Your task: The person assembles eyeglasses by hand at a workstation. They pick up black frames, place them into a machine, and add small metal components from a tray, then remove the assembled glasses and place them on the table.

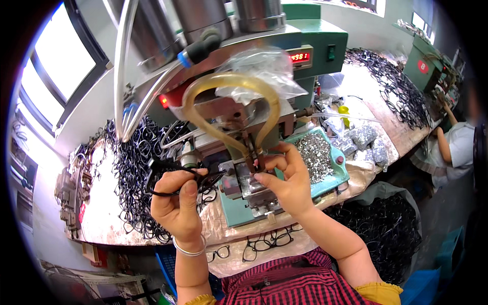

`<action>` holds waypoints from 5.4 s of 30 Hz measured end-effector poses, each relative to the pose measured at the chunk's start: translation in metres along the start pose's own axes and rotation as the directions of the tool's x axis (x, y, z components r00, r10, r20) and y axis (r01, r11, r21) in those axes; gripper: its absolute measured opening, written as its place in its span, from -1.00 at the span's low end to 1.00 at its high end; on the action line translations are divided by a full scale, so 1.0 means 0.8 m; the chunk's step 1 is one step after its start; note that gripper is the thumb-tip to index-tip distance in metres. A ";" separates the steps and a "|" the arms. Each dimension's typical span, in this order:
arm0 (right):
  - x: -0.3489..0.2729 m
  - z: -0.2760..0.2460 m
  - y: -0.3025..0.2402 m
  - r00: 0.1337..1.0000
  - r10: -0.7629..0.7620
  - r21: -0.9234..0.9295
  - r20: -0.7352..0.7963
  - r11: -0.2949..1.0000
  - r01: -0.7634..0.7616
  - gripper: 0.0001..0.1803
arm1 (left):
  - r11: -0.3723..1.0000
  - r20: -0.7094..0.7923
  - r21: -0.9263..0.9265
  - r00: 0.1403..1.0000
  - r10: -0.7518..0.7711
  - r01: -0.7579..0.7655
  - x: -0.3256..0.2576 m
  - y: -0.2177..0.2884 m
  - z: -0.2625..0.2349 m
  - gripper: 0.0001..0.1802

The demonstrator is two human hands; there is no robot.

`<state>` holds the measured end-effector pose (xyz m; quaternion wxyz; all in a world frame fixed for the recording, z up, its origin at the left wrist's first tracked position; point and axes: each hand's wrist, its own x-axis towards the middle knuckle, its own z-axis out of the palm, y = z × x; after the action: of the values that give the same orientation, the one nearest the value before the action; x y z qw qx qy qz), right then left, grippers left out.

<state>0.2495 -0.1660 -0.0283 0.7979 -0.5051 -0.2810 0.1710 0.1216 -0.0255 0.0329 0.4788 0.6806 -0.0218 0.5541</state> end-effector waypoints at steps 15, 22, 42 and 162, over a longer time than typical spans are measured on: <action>-0.002 -0.178 0.055 0.918 -0.395 -0.981 0.028 0.163 0.100 -0.85 | 0.887 0.677 0.162 0.703 0.219 -0.432 -0.051 -0.020 0.018 -0.72; 0.075 -0.115 0.080 0.939 -0.316 -0.990 0.139 -0.033 0.135 -0.91 | 0.864 0.642 0.237 0.739 0.204 -0.444 -0.065 -0.013 0.019 -0.70; 0.050 -0.129 0.082 0.944 -0.158 -0.190 -0.290 0.976 0.105 -0.87 | 0.147 0.202 0.976 0.930 -0.306 -0.163 -0.046 -0.055 -0.196 -0.84; -0.033 -0.095 -0.022 0.975 -0.212 -0.634 -0.058 0.762 0.128 -0.87 | 0.767 -0.219 0.460 0.894 -0.390 0.447 -0.077 -0.122 -0.161 -0.72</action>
<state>0.2757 -0.2424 -0.0447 0.6128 -0.7235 -0.3156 -0.0378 0.0581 0.0838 -0.0858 0.3982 0.7366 0.3009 0.4564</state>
